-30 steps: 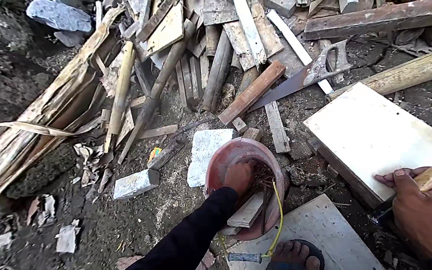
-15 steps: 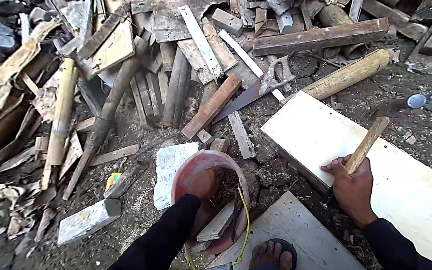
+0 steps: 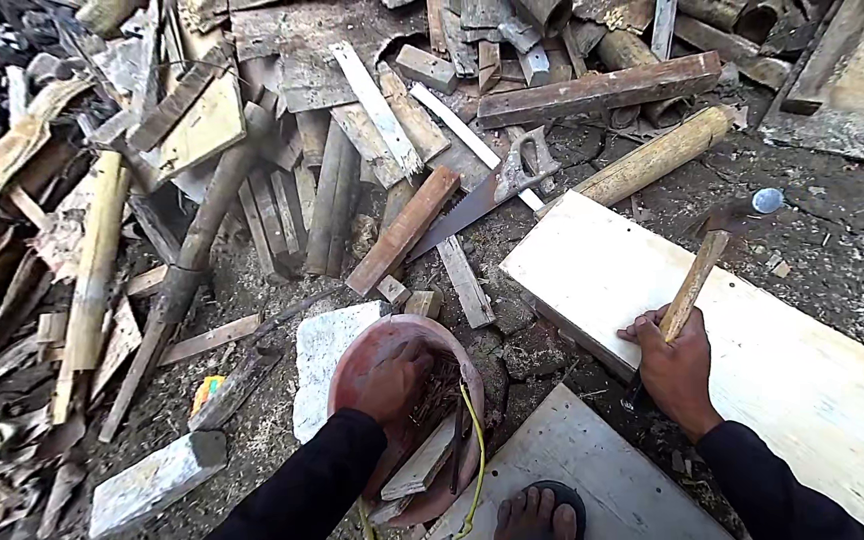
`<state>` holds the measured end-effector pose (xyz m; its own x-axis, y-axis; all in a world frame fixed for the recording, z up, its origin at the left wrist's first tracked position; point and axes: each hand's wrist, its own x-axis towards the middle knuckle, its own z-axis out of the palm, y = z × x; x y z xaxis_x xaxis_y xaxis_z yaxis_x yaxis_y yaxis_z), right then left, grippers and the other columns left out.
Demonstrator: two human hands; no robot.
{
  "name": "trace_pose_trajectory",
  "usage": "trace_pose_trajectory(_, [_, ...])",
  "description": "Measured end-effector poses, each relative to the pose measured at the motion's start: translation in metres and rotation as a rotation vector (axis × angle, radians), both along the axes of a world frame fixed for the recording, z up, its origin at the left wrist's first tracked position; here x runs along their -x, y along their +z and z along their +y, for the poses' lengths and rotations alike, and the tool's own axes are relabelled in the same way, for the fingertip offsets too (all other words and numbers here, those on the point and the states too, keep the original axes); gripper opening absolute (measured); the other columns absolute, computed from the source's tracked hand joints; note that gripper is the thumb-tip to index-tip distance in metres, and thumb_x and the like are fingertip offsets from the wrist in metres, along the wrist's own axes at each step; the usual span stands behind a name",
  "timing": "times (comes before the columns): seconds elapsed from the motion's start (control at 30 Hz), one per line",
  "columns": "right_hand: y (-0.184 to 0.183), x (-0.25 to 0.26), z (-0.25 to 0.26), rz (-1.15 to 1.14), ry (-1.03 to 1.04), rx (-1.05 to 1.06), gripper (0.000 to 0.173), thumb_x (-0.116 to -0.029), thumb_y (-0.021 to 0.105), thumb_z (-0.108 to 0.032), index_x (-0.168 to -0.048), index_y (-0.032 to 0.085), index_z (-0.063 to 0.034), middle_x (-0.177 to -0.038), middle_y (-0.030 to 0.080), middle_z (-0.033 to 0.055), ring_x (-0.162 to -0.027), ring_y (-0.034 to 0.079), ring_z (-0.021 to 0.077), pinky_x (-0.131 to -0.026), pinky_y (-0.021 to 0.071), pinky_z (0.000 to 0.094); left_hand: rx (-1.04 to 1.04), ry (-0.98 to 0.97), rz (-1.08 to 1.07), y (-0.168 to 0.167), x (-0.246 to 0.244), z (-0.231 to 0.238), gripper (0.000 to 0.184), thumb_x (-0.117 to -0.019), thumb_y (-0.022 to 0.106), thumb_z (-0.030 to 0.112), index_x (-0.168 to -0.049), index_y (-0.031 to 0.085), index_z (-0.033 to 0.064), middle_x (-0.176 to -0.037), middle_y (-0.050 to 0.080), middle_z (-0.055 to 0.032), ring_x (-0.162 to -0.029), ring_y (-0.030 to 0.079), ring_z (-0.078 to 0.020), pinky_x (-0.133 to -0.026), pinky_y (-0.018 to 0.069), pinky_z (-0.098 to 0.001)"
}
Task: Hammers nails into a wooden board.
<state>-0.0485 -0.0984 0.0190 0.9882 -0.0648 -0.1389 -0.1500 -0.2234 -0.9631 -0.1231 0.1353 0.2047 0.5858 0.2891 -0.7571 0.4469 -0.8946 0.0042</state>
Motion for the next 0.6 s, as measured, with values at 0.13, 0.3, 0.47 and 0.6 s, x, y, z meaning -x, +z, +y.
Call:
trace_pose_trajectory(0.13, [-0.001,-0.001,0.000,0.010,0.001,-0.002,0.021,-0.1049,0.057,-0.017,-0.122,0.049,-0.0077,-0.090,0.070,0.0058,-0.075,0.074,0.0178,-0.069,0.0646,0.0377,-0.218,-0.257,-0.411,-0.178,0.065,0.147,0.028,-0.1051,0.052,0.021,-0.127,0.068,0.0144,-0.127,0.068,-0.0114,-0.116,0.065,-0.0353,-0.090,0.0557,-0.0569])
trace_pose_trajectory(0.3, [-0.005,-0.007,0.003,-0.013,-0.045,-0.066,0.016,-0.1012,0.058,-0.008,-0.115,0.050,-0.0058,-0.086,0.067,0.0033,-0.075,0.074,0.0158,-0.072,0.0660,0.0366,0.278,0.387,-0.821,-0.116,0.048,0.118,0.013,-0.0997,0.056,0.006,-0.107,0.066,0.0082,-0.065,0.062,-0.0053,-0.050,0.055,-0.0179,-0.048,0.0469,-0.0362])
trace_pose_trajectory(0.47, [-0.002,-0.003,0.001,0.006,-0.013,-0.036,0.020,-0.1035,0.058,-0.014,-0.120,0.049,-0.0075,-0.089,0.069,0.0047,-0.075,0.074,0.0168,-0.069,0.0650,0.0371,1.129,0.781,-0.808,-0.064,-0.005,0.051,0.027,-0.0980,0.058,-0.003,-0.122,0.068,-0.0015,-0.101,0.072,-0.0124,-0.080,0.069,-0.0166,-0.076,0.0608,-0.0314])
trace_pose_trajectory(0.6, [0.000,-0.003,0.002,0.004,-0.036,-0.046,0.019,-0.1019,0.059,-0.010,-0.119,0.050,-0.0064,-0.089,0.069,0.0049,-0.075,0.074,0.0163,-0.069,0.0652,0.0355,1.046,0.368,-0.918,-0.084,-0.043,0.008,0.028,-0.1042,0.055,0.005,-0.130,0.066,0.0016,-0.093,0.071,-0.0065,-0.072,0.066,-0.0119,-0.068,0.0587,-0.0277])
